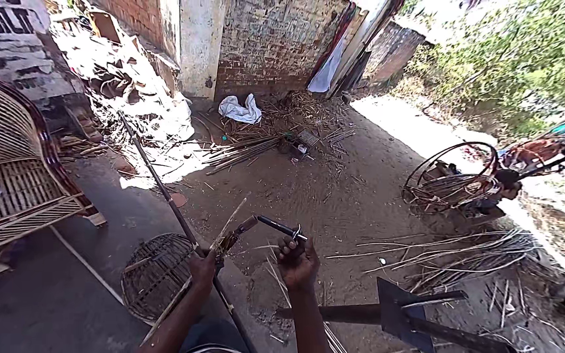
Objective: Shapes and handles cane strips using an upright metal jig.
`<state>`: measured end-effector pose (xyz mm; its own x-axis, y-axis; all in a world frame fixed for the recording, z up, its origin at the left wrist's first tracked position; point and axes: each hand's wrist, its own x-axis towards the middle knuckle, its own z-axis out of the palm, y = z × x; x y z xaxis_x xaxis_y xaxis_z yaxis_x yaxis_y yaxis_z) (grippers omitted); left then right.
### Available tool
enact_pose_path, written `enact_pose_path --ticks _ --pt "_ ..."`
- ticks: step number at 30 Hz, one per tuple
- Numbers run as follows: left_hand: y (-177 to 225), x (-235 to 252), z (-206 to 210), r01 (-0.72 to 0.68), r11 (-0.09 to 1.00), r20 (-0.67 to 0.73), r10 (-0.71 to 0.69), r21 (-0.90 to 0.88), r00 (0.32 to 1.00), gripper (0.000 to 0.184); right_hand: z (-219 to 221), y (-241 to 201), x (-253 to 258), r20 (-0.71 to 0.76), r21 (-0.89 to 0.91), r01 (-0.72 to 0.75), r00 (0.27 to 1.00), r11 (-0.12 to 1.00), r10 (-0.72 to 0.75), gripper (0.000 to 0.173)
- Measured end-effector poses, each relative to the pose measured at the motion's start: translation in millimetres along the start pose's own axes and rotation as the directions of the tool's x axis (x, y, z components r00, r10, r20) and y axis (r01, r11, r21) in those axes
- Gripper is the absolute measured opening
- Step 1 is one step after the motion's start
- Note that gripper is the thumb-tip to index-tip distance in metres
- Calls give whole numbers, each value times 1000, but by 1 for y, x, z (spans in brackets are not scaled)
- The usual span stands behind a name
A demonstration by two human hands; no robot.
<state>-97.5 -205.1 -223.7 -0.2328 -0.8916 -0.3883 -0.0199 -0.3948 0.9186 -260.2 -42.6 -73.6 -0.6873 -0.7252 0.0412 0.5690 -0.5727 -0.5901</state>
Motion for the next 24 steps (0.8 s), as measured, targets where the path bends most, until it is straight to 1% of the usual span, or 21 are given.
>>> enact_pose_path --ticks 4,6,8,11,13,16,20,24 --pt "2 -1 -1 1 1000 5 -1 12 1000 34 1 -3 2 14 3 -53 999 999 53 54" --pt "2 -2 -2 -10 1000 9 9 9 1000 34 4 -3 5 -5 4 -73 997 997 73 54" --pt "2 -2 -1 -18 1000 9 18 -5 1000 31 5 -3 7 -7 1 -87 996 996 87 51" --pt "1 -2 -2 -29 1000 6 29 -13 1000 29 4 -1 8 -12 -39 -88 996 995 87 41" --pt "1 -3 -2 -26 1000 0 26 -10 1000 30 3 0 7 -2 -44 -88 996 995 88 39" --pt "-1 -3 -1 -7 1000 -7 7 -10 1000 32 -4 -1 5 38 -7 -66 997 998 66 43" --pt "-2 -2 0 -3 1000 -9 3 -6 1000 34 -11 -9 1 22 20 7 1000 1000 -7 54" --pt "-5 0 0 -14 1000 -9 14 -1 1000 38 -14 -12 3 38 20 -24 999 1000 23 55"
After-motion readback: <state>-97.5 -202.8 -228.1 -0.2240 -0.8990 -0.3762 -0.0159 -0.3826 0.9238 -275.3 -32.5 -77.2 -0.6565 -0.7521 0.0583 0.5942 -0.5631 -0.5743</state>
